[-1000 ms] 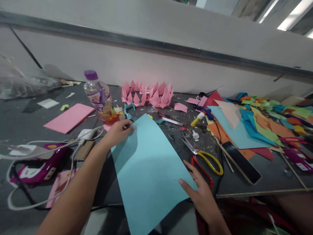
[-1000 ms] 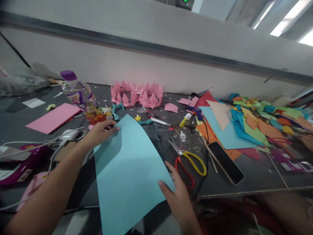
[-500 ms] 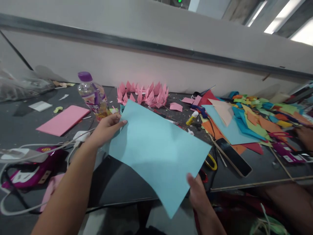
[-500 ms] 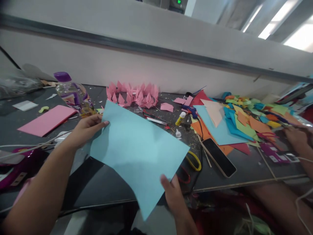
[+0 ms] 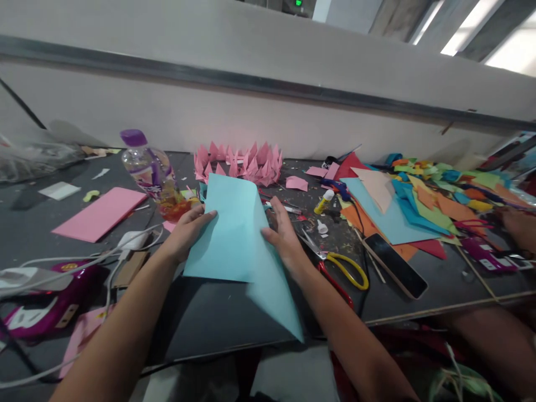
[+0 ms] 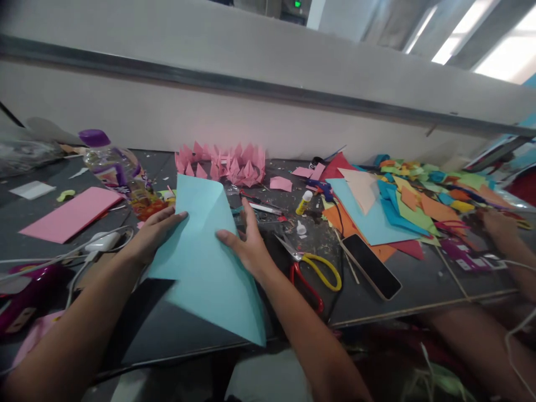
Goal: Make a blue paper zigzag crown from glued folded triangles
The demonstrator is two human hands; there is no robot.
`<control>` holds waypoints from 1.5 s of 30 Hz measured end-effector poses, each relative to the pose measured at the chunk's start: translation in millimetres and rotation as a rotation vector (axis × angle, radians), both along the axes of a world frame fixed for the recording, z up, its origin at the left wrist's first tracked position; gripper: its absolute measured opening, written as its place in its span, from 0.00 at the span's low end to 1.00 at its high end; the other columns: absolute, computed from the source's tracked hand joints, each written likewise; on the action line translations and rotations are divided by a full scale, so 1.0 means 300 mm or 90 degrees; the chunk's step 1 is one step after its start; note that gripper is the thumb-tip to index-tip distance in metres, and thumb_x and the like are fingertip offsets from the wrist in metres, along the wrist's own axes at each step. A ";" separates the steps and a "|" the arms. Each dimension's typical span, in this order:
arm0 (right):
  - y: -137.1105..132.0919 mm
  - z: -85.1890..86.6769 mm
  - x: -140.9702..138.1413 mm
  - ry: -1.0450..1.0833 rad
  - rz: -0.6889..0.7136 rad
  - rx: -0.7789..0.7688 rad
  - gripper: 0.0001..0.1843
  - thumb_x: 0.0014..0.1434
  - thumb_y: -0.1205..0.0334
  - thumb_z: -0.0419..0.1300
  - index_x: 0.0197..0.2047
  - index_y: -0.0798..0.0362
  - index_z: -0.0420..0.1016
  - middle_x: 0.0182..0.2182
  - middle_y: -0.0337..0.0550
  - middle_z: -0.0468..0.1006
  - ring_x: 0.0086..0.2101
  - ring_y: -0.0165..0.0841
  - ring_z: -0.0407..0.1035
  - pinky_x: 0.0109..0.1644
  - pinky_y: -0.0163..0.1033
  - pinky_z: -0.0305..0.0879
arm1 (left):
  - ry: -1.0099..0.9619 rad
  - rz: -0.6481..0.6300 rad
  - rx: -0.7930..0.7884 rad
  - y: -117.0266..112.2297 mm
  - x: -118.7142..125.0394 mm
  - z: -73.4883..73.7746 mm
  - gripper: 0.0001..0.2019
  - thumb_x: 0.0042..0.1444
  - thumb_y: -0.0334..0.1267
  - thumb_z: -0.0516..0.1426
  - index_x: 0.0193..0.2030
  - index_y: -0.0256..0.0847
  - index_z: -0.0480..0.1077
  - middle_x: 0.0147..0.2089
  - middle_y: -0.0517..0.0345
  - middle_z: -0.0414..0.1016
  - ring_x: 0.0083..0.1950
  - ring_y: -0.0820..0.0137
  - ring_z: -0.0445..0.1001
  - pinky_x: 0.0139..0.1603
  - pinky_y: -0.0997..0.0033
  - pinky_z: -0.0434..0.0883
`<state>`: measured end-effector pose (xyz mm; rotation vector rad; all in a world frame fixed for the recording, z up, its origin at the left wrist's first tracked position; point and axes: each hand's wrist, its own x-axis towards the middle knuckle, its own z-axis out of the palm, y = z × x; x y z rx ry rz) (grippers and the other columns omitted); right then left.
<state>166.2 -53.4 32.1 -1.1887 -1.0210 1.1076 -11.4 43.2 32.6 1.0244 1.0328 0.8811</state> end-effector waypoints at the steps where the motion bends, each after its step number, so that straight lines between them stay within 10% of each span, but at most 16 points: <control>1: 0.020 0.002 0.006 0.029 0.011 0.002 0.57 0.40 0.40 0.66 0.67 0.44 0.41 0.67 0.43 0.47 0.63 0.40 0.49 0.59 0.43 0.58 | 0.005 0.007 -0.005 0.001 0.000 0.000 0.16 0.40 0.37 0.63 0.39 0.39 0.70 0.26 0.59 0.76 0.22 0.71 0.72 0.22 0.75 0.69; 8: 0.093 -0.027 0.079 0.172 0.056 -0.113 0.35 0.40 0.52 0.69 0.52 0.47 0.65 0.42 0.39 0.77 0.36 0.32 0.72 0.41 0.36 0.69 | 0.029 -0.004 -0.016 -0.019 0.022 -0.003 0.18 0.42 0.35 0.60 0.44 0.38 0.72 0.30 0.57 0.78 0.22 0.71 0.72 0.21 0.76 0.69; 15: 0.094 -0.043 0.078 0.196 -0.050 -0.126 0.22 0.42 0.55 0.67 0.41 0.50 0.72 0.28 0.34 0.78 0.28 0.30 0.71 0.35 0.35 0.67 | -0.003 -0.118 -0.007 -0.058 0.057 -0.031 0.23 0.36 0.41 0.65 0.42 0.36 0.73 0.28 0.59 0.77 0.23 0.73 0.71 0.23 0.77 0.66; 21: 0.106 -0.062 0.085 0.147 -0.153 -0.120 0.14 0.45 0.52 0.63 0.33 0.52 0.75 0.29 0.35 0.80 0.31 0.32 0.71 0.37 0.36 0.65 | -0.054 -0.064 0.022 -0.082 0.084 -0.084 0.27 0.45 0.59 0.59 0.43 0.39 0.74 0.43 0.52 0.78 0.48 0.58 0.73 0.45 0.65 0.69; 25: 0.117 -0.089 0.099 0.130 -0.202 -0.126 0.13 0.45 0.51 0.61 0.32 0.51 0.75 0.30 0.35 0.80 0.32 0.32 0.71 0.39 0.36 0.65 | -0.148 -0.103 -0.023 -0.097 0.088 -0.069 0.36 0.45 0.68 0.53 0.48 0.37 0.72 0.48 0.47 0.76 0.52 0.53 0.71 0.50 0.60 0.68; 32: 0.113 -0.095 0.109 0.086 -0.175 -0.111 0.21 0.46 0.44 0.61 0.37 0.51 0.75 0.37 0.38 0.80 0.41 0.36 0.71 0.46 0.39 0.64 | -0.064 -0.114 0.044 -0.086 0.082 -0.069 0.24 0.36 0.41 0.69 0.41 0.37 0.71 0.43 0.52 0.78 0.37 0.66 0.75 0.41 0.67 0.70; 45: 0.070 -0.050 0.103 0.111 -0.067 -0.084 0.33 0.37 0.54 0.70 0.47 0.48 0.66 0.41 0.40 0.77 0.43 0.38 0.70 0.49 0.44 0.65 | 0.068 -0.091 0.131 -0.081 0.078 -0.074 0.21 0.40 0.51 0.65 0.34 0.34 0.75 0.33 0.54 0.77 0.29 0.70 0.72 0.29 0.73 0.67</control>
